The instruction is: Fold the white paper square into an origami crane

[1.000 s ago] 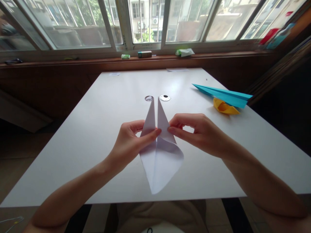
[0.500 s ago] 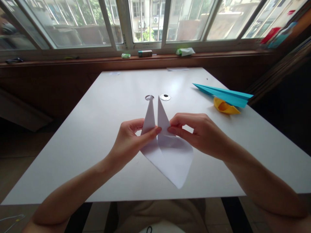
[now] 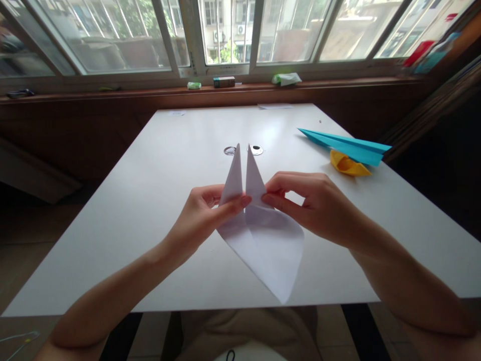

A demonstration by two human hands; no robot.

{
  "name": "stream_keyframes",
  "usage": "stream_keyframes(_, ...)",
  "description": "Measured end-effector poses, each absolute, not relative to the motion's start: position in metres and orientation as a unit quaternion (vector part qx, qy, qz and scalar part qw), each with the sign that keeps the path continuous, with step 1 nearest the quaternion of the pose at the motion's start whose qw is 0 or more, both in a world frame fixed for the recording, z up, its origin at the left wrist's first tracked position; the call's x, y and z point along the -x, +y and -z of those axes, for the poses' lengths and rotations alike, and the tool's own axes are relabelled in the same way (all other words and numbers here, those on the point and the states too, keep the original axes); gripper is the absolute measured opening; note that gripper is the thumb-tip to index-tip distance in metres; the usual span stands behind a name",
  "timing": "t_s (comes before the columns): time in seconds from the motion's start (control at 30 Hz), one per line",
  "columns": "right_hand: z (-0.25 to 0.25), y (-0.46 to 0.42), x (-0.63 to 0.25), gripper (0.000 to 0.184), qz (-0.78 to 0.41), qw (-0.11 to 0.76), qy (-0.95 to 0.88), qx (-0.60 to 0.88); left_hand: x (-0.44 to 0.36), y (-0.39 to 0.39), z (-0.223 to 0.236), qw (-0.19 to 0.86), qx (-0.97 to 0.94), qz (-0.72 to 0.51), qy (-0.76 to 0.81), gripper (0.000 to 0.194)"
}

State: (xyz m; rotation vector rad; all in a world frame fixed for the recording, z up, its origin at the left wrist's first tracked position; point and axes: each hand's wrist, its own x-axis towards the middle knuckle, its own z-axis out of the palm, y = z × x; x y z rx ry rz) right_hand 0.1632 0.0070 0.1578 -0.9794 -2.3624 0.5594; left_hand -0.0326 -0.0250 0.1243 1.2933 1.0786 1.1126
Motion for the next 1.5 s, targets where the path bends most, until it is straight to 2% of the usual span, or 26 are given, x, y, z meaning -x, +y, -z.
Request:
stream_keyframes(0.67,-0.156,0.006,-0.162,0.014,-0.126,0.242,-0.909,0.316,0.032,-0.019,-0.119,0.565,-0.563,-0.416,0.437,0.007)
stream_keyframes(1.0,-0.155,0.007,-0.163,0.019,-0.117,0.215,-0.916,0.318,0.030,-0.017,-0.120,0.556,-0.569,-0.401,0.455,0.019)
stream_keyframes(1.13,-0.157,0.005,-0.161,0.018,-0.126,0.230,-0.907,0.331,0.029,-0.019,-0.119,0.556,-0.560,-0.404,0.463,0.020)
stream_keyframes(1.37,-0.153,0.008,-0.160,0.014,-0.192,0.290,-0.867,0.357,0.028,-0.025,-0.126,0.480,-0.580,-0.440,0.490,0.023)
stream_keyframes(1.5,-0.157,0.013,-0.169,0.020,-0.201,0.284,-0.859,0.375,0.029,-0.025,-0.124,0.444,-0.599,-0.437,0.503,0.021)
